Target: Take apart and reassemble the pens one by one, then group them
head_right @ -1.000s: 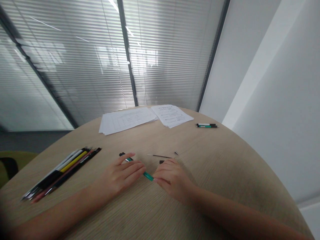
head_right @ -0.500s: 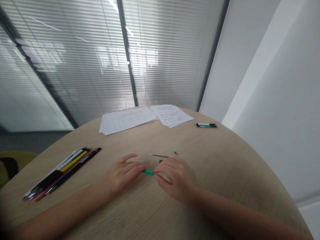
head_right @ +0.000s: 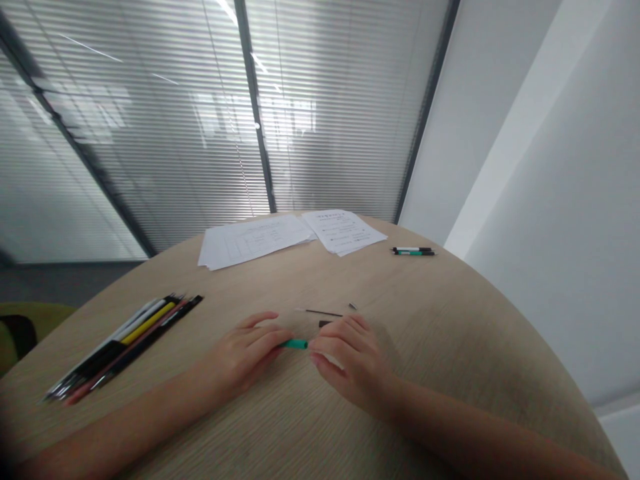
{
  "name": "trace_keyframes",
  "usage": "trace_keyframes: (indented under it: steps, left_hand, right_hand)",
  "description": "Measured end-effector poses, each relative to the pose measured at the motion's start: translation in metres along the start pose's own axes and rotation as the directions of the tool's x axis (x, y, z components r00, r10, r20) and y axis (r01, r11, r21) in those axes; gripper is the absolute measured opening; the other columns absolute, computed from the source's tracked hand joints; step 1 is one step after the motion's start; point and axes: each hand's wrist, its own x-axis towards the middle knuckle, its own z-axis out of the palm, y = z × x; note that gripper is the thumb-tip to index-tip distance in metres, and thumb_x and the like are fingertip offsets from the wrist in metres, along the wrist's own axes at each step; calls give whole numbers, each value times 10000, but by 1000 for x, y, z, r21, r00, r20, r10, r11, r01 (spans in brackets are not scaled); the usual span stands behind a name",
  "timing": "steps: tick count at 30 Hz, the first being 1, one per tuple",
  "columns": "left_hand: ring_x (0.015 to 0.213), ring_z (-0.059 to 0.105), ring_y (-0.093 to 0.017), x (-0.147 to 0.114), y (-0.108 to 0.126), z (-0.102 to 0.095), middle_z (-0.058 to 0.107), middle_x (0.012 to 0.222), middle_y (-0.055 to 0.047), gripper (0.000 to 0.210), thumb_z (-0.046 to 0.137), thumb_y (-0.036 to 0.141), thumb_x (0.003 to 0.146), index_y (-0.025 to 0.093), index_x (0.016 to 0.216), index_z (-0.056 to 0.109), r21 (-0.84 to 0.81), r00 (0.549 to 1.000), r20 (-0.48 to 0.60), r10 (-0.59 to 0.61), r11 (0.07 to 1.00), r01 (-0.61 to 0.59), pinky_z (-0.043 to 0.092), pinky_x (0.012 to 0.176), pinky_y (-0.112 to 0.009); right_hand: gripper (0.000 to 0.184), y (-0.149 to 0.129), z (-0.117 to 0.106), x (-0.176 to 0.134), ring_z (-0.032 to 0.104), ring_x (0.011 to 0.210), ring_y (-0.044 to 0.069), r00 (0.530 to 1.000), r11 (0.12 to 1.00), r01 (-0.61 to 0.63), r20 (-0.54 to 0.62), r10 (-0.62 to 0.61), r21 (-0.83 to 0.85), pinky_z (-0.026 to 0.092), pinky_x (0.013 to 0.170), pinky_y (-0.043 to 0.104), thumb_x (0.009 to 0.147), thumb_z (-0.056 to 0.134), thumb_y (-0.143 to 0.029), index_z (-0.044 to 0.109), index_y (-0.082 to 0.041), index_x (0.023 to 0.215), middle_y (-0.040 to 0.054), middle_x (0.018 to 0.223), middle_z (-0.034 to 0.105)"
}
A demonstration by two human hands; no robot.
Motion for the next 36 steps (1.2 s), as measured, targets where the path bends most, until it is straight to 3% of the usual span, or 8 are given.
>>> trace_keyframes:
  steps: [10, 14, 19, 25, 33, 36]
  left_hand:
    - [792, 613, -106, 2, 5, -7, 656, 865, -59, 144, 350, 91, 840, 137, 935, 449, -93, 991, -105, 83, 991, -93, 417, 874, -311]
    - [837, 608, -108, 2, 9, -9, 658, 911, -65, 137, 345, 120, 856, 151, 933, 454, -100, 985, -137, 102, 988, -116, 419, 880, -311]
    - [833, 608, -101, 3, 9, -9, 663, 896, -58, 126, 362, 122, 855, 136, 932, 461, -71, 986, -136, 99, 991, -109, 413, 892, -291]
    - [838, 605, -99, 1, 8, -7, 659, 899, -53, 115, 377, 115, 848, 130, 923, 462, -79, 989, -125, 85, 992, -96, 416, 887, -287]
    - [800, 611, -94, 3, 5, -8, 666, 868, -44, 132, 341, 121, 862, 141, 922, 457, -35, 988, -127, 91, 995, -96, 422, 868, -282]
    - [781, 612, -105, 0, -4, -4, 665, 853, -47, 147, 335, 107, 859, 138, 929, 460, 18, 987, -112, 111, 994, -109, 413, 867, -309]
  right_hand:
    - [149, -2, -1, 0, 551, 671, 134, 1000, 1000, 3, -4, -3, 9, 428, 657, 296, 759, 481, -112, 524, -204, 868, 18, 719, 600]
    - [156, 1, 2, -2, 549, 707, 149, 996, 998, -53, 72, 54, -24, 425, 674, 315, 766, 460, -116, 523, -204, 878, 31, 755, 605]
    - [154, 11, 9, -5, 545, 763, 178, 957, 970, -196, 186, 222, -146, 419, 704, 337, 743, 473, -92, 546, -189, 838, 42, 791, 613]
    - [169, 16, 11, -7, 521, 777, 207, 895, 923, -264, 285, 342, -281, 421, 701, 361, 717, 518, -86, 573, -176, 848, 61, 818, 599]
    - [206, 34, 7, -7, 518, 804, 205, 879, 870, -285, 252, 405, -402, 406, 717, 341, 751, 468, -73, 583, -171, 891, 67, 849, 591]
    - [182, 46, 3, -7, 524, 790, 188, 850, 850, -279, 297, 436, -447, 394, 711, 320, 758, 482, -96, 608, -188, 851, 49, 846, 598]
